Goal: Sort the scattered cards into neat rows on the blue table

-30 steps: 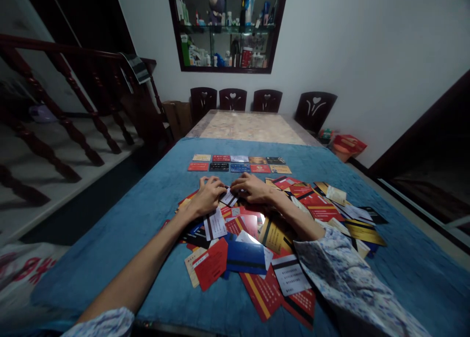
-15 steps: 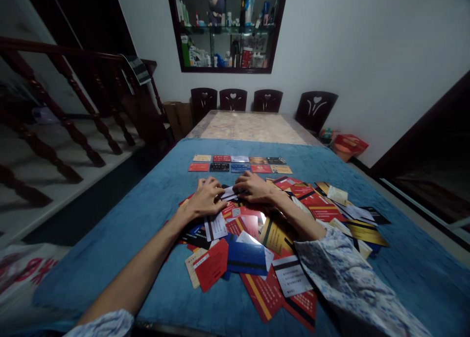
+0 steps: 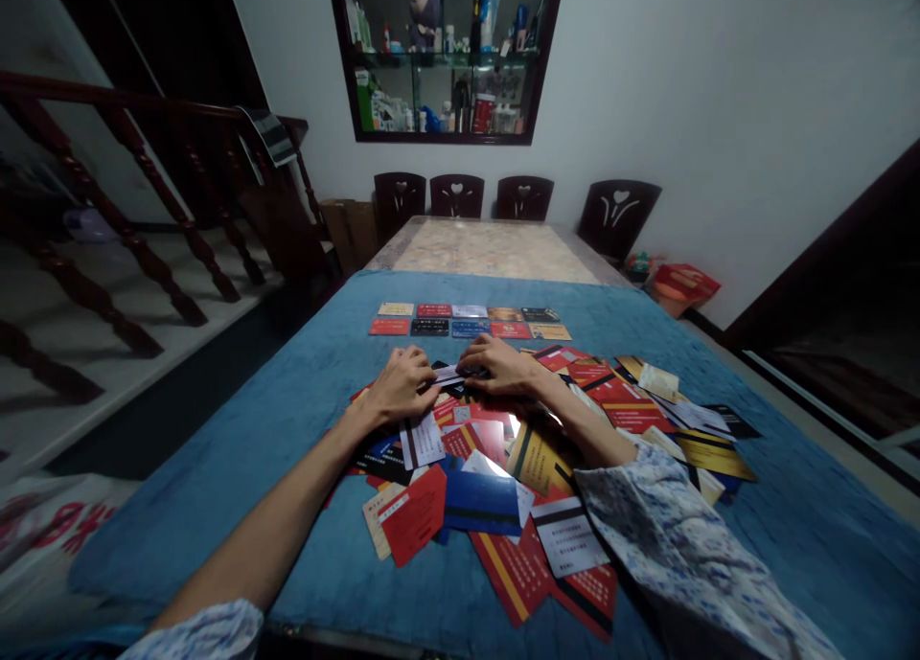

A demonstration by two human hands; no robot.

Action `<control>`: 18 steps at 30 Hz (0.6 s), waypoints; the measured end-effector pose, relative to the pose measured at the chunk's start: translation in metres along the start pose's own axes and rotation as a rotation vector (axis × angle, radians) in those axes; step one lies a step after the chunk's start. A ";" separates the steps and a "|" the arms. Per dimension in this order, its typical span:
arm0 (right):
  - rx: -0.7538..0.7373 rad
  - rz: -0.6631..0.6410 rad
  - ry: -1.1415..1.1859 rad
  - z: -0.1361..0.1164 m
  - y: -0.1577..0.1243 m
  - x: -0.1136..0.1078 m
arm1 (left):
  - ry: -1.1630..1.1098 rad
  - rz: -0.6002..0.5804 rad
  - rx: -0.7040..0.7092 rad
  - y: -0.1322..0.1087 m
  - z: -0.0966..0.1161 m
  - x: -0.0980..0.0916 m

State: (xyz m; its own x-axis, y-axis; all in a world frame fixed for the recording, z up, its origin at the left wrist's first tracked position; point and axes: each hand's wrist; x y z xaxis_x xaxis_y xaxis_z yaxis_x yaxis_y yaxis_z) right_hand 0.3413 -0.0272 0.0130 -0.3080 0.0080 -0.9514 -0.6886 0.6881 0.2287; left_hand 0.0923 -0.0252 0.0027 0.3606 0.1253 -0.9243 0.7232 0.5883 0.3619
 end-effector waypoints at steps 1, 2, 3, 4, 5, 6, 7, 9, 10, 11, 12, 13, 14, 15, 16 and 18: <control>-0.010 0.012 0.005 0.001 0.000 0.000 | -0.011 0.032 0.011 0.000 -0.002 0.001; -0.019 0.029 0.010 0.001 0.000 0.000 | -0.021 0.064 0.020 0.000 -0.005 0.002; -0.026 0.046 0.015 0.002 0.000 0.000 | -0.029 0.093 0.027 0.000 -0.006 0.003; -0.032 0.062 0.022 0.002 0.000 0.000 | -0.035 0.116 0.032 0.000 -0.008 0.003; -0.036 0.077 0.027 0.003 0.000 0.000 | -0.040 0.135 0.034 0.000 -0.009 0.003; -0.036 0.089 0.031 0.003 0.000 0.001 | -0.043 0.147 0.034 0.000 -0.010 0.003; -0.033 0.099 0.034 0.003 0.001 0.001 | -0.047 0.158 0.032 0.000 -0.010 0.002; -0.023 0.117 0.030 0.003 0.001 0.001 | -0.058 0.178 0.017 0.000 -0.011 0.002; -0.018 0.125 0.024 0.004 0.001 0.001 | -0.065 0.190 0.003 0.000 -0.011 0.002; -0.013 0.132 0.017 0.004 0.001 0.002 | -0.073 0.201 -0.013 0.000 -0.012 0.002; -0.007 0.138 0.009 0.004 0.001 0.002 | -0.081 0.211 -0.029 0.000 -0.012 0.003; 0.001 0.144 0.000 0.005 0.002 0.003 | -0.090 0.219 -0.045 0.000 -0.013 0.004; 0.013 0.150 -0.008 0.005 0.002 0.003 | -0.100 0.223 -0.059 0.000 -0.014 0.005; 0.028 0.156 -0.015 0.005 0.002 0.004 | -0.109 0.225 -0.071 0.001 -0.015 0.006; 0.048 0.160 -0.021 0.004 0.002 0.004 | -0.117 0.226 -0.083 0.001 -0.017 0.008; 0.092 0.162 -0.033 0.002 0.002 0.005 | -0.132 0.223 -0.104 0.001 -0.019 0.010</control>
State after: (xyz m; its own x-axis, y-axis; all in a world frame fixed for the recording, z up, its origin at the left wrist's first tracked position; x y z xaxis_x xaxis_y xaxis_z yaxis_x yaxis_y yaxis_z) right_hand 0.3399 -0.0244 0.0087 -0.3874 0.1470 -0.9101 -0.5680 0.7395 0.3612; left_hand 0.0858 -0.0081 -0.0089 0.5828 0.1595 -0.7968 0.5556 0.6373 0.5340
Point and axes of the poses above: each hand's wrist, its own y-axis towards the middle knuckle, its own x-axis out of the palm, z = x × y, and after that the axes turned 2 degrees about z, right-handed
